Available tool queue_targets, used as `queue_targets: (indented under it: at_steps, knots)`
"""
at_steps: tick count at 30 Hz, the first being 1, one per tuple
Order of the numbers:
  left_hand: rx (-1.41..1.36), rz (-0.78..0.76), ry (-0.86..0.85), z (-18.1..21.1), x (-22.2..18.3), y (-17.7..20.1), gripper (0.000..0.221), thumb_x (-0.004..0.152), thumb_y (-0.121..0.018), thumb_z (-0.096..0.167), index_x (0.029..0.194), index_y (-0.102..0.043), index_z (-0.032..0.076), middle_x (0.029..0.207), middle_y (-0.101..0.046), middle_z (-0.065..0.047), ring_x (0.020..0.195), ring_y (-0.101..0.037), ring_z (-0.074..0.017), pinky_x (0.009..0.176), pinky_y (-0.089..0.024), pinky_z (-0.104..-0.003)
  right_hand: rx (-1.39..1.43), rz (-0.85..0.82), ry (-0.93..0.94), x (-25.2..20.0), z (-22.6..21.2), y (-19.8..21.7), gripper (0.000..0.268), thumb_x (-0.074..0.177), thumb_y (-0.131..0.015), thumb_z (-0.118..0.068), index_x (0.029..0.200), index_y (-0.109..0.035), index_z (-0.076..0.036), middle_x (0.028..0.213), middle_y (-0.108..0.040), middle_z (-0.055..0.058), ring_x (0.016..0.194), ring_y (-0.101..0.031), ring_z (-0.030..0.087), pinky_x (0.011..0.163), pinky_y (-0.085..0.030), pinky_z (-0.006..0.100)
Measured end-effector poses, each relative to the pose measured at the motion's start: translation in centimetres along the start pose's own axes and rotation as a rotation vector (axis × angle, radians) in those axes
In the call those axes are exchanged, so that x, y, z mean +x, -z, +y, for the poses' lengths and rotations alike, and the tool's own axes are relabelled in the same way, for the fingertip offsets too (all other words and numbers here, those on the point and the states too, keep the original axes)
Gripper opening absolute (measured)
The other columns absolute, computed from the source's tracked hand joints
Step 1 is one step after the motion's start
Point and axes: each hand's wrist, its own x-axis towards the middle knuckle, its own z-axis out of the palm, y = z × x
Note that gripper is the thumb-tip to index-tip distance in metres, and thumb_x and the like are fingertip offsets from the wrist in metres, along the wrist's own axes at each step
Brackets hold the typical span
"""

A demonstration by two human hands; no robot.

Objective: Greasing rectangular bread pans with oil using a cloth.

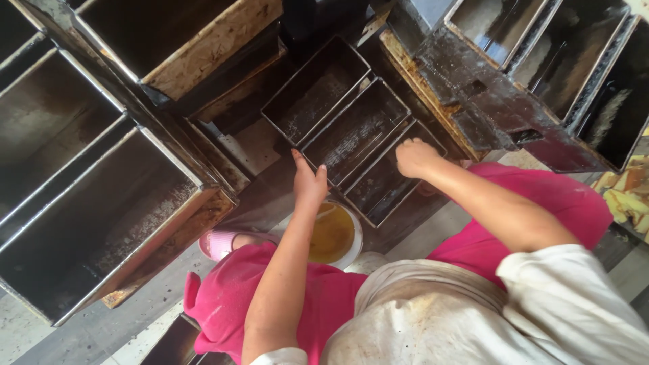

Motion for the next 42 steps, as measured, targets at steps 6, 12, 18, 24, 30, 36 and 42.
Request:
queue_targets:
  at_steps: [6,12,18,24,30,36,42]
  knots:
    - [0.116,0.022,-0.011,-1.2,0.5,-0.5,0.091,0.094,-0.062,0.022,0.162,-0.004,0.005,0.111,-0.07,-0.027,0.086,-0.075,-0.0379,0.073,-0.061,-0.043,-0.099,-0.27,-0.095,0.9,-4.4,-2.3,0.03,0.087,-0.062,-0.022,0.093,-0.079,0.001,0.104,-0.073,0.023,0.112,-0.065,0.036,0.109,-0.044,0.046]
    - [0.183,0.054,-0.049,-2.6,1.3,-0.9,0.093,0.093,-0.063,0.024,0.162,-0.004,0.003,0.114,-0.07,-0.029,0.097,-0.071,-0.0432,0.086,-0.057,-0.046,0.024,-0.105,0.138,-2.8,-9.7,-3.0,0.025,0.084,-0.064,-0.022,0.086,-0.079,-0.002,0.097,-0.075,0.023,0.097,-0.07,0.039,0.088,-0.057,0.046]
    - [0.112,-0.034,0.073,0.9,-0.4,0.5,0.092,0.094,-0.06,0.021,0.164,-0.001,0.007,0.107,-0.074,-0.025,0.081,-0.077,-0.0344,0.07,-0.061,-0.039,-0.169,-0.367,0.326,-2.6,-9.7,-1.6,0.021,0.087,-0.065,-0.027,0.092,-0.081,-0.013,0.101,-0.075,0.012,0.103,-0.071,0.033,0.08,-0.06,0.048]
    - [0.049,0.02,-0.038,-2.4,1.0,-0.8,0.09,0.095,-0.061,0.02,0.163,-0.003,0.004,0.112,-0.071,-0.024,0.08,-0.075,-0.0305,0.063,-0.062,-0.037,-0.338,-0.223,0.028,1.9,1.1,-1.1,0.018,0.084,-0.068,-0.012,0.096,-0.082,-0.011,0.1,-0.079,0.012,0.093,-0.076,0.028,0.071,-0.065,0.042]
    - [0.091,0.025,-0.041,-0.9,0.7,-0.4,0.092,0.096,-0.061,0.021,0.164,-0.001,0.005,0.101,-0.074,-0.023,0.073,-0.075,-0.0294,0.065,-0.06,-0.038,-0.275,-0.265,0.098,0.4,-1.5,-2.6,0.016,0.081,-0.07,-0.015,0.09,-0.081,-0.008,0.098,-0.077,0.013,0.094,-0.074,0.031,0.081,-0.06,0.042]
    - [0.005,-0.035,0.065,-0.7,0.4,-0.1,0.094,0.096,-0.062,0.021,0.164,0.001,0.015,0.101,-0.072,-0.019,0.069,-0.073,-0.0262,0.059,-0.062,-0.036,0.029,-0.378,0.296,-1.5,-10.7,-1.7,0.029,0.076,-0.073,-0.015,0.104,-0.08,-0.019,0.099,-0.076,0.012,0.093,-0.072,0.032,0.083,-0.057,0.044]
    - [-0.07,-0.043,0.076,-1.4,0.8,-0.2,0.095,0.096,-0.063,0.018,0.165,0.002,0.018,0.114,-0.069,-0.02,0.076,-0.073,-0.0246,0.061,-0.065,-0.036,0.675,-0.386,0.454,-3.5,-6.3,2.6,0.03,0.074,-0.079,-0.011,0.103,-0.077,-0.005,0.098,-0.08,0.011,0.09,-0.078,0.022,0.08,-0.061,0.035]
